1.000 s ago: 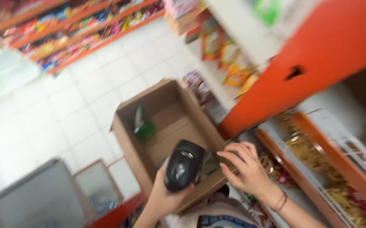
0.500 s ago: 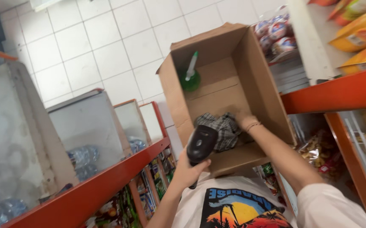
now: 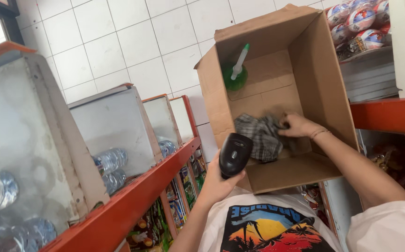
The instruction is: The person cleans supermarket shelves by spraying a cleaning solution and wiping the shelf edges with a cloth. They also handle a barcode scanner and a cardboard box while moving along the aisle.
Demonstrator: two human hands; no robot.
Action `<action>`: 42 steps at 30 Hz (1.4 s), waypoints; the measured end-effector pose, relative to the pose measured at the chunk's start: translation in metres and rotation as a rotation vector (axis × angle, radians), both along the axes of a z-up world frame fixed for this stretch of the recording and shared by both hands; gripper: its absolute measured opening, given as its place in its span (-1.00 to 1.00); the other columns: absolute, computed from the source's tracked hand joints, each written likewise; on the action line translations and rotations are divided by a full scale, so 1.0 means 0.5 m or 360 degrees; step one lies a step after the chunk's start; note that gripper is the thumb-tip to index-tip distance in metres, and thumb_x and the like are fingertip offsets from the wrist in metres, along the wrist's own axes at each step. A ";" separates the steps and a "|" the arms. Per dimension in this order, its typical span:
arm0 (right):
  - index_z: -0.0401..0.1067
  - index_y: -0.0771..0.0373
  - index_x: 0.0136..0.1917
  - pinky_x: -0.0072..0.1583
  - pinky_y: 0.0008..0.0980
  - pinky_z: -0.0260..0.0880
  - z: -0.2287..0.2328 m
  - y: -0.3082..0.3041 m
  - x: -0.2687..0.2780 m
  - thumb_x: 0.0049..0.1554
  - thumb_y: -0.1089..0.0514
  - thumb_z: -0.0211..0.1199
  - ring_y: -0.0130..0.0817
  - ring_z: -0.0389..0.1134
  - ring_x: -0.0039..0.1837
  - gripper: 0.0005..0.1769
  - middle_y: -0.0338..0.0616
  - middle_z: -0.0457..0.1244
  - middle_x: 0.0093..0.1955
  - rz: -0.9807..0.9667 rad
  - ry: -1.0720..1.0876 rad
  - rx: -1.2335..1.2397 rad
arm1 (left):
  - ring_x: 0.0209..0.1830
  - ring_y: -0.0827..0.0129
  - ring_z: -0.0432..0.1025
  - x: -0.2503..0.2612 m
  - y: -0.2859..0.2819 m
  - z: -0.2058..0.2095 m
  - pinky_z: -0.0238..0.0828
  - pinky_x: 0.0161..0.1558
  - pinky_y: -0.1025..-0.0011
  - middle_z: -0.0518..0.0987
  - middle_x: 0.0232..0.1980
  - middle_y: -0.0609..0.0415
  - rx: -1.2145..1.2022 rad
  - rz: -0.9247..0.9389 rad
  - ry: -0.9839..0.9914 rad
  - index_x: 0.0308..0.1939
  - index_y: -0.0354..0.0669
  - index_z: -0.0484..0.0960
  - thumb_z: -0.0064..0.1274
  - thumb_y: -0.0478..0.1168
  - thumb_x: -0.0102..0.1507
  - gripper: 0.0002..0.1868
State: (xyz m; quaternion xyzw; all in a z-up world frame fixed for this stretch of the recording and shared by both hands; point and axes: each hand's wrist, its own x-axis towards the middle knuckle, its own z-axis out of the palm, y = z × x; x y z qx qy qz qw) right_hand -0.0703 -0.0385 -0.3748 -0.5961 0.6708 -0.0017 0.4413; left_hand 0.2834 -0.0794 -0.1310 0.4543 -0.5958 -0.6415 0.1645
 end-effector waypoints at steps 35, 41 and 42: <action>0.17 0.42 0.48 0.33 -0.21 0.35 0.336 0.201 0.113 0.04 0.37 0.07 -0.21 0.33 0.32 -0.30 0.03 0.28 0.34 -0.2494 -0.1963 -0.0509 | -0.02 -0.19 0.50 -0.348 -0.245 -0.065 0.41 0.03 0.06 0.47 0.13 -0.22 -0.0856 -0.0696 -0.0500 -0.22 -0.33 0.69 0.20 -0.10 -0.01 -0.61; 0.14 0.37 0.52 0.35 -0.21 0.32 0.423 0.391 0.159 -0.03 0.42 0.01 -0.25 0.30 0.34 -0.20 0.02 0.26 0.38 -0.2620 -0.2064 -0.0984 | -0.08 0.01 0.58 -0.265 -0.084 0.151 0.48 -0.03 0.22 0.57 -0.01 -0.13 -0.0871 -0.1043 -0.0144 -0.22 -0.25 0.76 0.29 -0.28 -0.09 -0.65; 0.12 0.35 0.52 0.36 -0.22 0.32 0.434 0.426 0.165 -0.05 0.42 0.00 -0.26 0.30 0.36 -0.18 0.00 0.26 0.39 -0.2606 -0.2080 -0.1097 | -0.07 0.07 0.59 -0.261 -0.055 0.174 0.50 -0.01 0.25 0.59 -0.03 -0.10 -0.0741 -0.1085 -0.0054 -0.13 -0.25 0.70 0.30 -0.29 -0.10 -0.57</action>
